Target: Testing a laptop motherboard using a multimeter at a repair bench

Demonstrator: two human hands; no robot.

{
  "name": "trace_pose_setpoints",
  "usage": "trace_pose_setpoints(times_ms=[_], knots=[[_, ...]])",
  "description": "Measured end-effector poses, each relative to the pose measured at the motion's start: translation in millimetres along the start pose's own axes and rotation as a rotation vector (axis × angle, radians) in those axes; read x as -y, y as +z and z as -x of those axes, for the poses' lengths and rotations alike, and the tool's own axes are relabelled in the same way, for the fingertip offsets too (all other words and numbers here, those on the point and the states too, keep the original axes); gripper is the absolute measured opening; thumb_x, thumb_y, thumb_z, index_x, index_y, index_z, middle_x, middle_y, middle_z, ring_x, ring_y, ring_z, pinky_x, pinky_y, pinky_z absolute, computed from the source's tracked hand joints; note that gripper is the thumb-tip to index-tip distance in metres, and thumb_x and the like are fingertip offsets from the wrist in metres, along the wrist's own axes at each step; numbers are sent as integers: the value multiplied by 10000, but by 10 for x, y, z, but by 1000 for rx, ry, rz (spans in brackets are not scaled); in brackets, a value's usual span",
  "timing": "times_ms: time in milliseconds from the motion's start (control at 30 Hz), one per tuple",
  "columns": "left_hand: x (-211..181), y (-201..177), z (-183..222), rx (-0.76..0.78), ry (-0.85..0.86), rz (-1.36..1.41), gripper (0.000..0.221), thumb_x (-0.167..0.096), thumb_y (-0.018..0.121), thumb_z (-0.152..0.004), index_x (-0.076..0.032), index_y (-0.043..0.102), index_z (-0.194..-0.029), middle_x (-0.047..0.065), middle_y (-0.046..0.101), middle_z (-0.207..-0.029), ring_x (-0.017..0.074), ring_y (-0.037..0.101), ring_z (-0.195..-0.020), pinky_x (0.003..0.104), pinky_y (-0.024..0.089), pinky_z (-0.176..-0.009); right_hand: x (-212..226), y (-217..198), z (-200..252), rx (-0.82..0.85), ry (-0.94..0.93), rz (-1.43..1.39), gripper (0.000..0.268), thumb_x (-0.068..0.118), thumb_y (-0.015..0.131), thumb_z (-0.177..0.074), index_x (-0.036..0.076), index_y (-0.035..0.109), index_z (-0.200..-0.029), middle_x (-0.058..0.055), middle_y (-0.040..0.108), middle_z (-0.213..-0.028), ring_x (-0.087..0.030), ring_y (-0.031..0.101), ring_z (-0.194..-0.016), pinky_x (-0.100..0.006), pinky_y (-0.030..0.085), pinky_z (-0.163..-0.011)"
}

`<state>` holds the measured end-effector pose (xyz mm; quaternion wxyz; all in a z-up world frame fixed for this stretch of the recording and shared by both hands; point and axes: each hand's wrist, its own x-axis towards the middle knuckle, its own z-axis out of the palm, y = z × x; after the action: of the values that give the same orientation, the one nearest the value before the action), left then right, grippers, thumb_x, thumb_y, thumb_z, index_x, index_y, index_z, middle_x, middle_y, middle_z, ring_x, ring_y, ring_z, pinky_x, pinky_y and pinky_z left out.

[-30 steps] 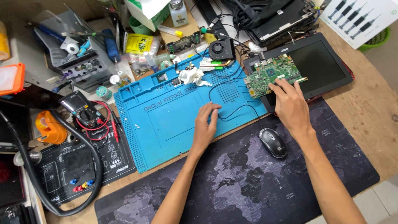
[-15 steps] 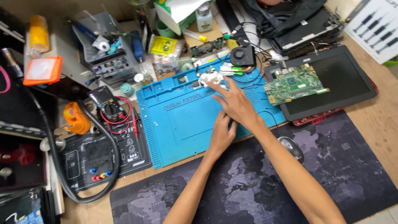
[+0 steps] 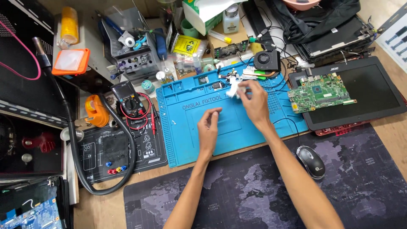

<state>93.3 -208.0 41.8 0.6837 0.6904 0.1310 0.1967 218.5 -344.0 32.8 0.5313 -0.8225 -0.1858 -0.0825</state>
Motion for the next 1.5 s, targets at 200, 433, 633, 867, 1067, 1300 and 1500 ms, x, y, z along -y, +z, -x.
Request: trace_pose_setpoints(times_ms=[200,433,633,867,1067,1300,1500], knots=[[-293,42,-71,85,-124,193,559,-452,582,-1004,-96,504,-1428,272,543,-1383,409,565,-1275,547,497,-1054,649,189,635,178,361,-578,238,70,761,-892,58,700,-1122,-41,696,-1022,-130,740,-844,-297,633,-789],[-14,56,-119,-45,-238,464,373,-321,608,-1020,32,725,-994,268,754,-889,360,764,-840,443,652,-746,946,235,976,258,368,-456,275,84,614,-995,26,695,-1251,-79,753,-1090,-81,718,-864,-291,602,-798],[48,-1,-114,68,-190,691,394,-295,621,-1016,26,650,-1243,293,718,-1115,339,720,-1055,438,603,-925,1057,180,1083,221,120,-147,317,107,567,-1033,21,669,-1321,-170,733,-1194,-297,727,-1083,-370,617,-856],[-170,-298,-2,-15,-130,527,583,-475,447,-1059,17,672,-1278,221,689,-1252,317,628,-1228,433,482,-1081,1244,376,1182,199,-46,-149,449,156,520,-1053,51,470,-1487,-194,496,-1447,-379,460,-1351,-519,403,-1093],[-206,-305,222,-45,-112,352,635,-537,357,-1061,-45,638,-1348,183,640,-1342,283,554,-1310,410,421,-1111,1412,738,1000,206,28,-360,552,330,272,-1114,70,292,-1601,-184,208,-1688,-383,158,-1543,-523,93,-1250],[-237,-602,53,-112,-47,243,616,-511,310,-1071,-62,579,-1394,190,565,-1406,317,469,-1362,454,344,-1139,1776,945,1146,281,87,-460,563,44,241,-1061,27,175,-1621,-216,179,-1682,-382,152,-1538,-534,129,-1249],[-203,-708,132,-173,10,150,603,-491,272,-1078,-76,533,-1431,197,504,-1457,345,401,-1404,489,282,-1162,1769,1122,1126,287,319,-624,700,480,152,-1081,58,68,-1633,-204,85,-1703,-398,64,-1552,-559,17,-1246]])
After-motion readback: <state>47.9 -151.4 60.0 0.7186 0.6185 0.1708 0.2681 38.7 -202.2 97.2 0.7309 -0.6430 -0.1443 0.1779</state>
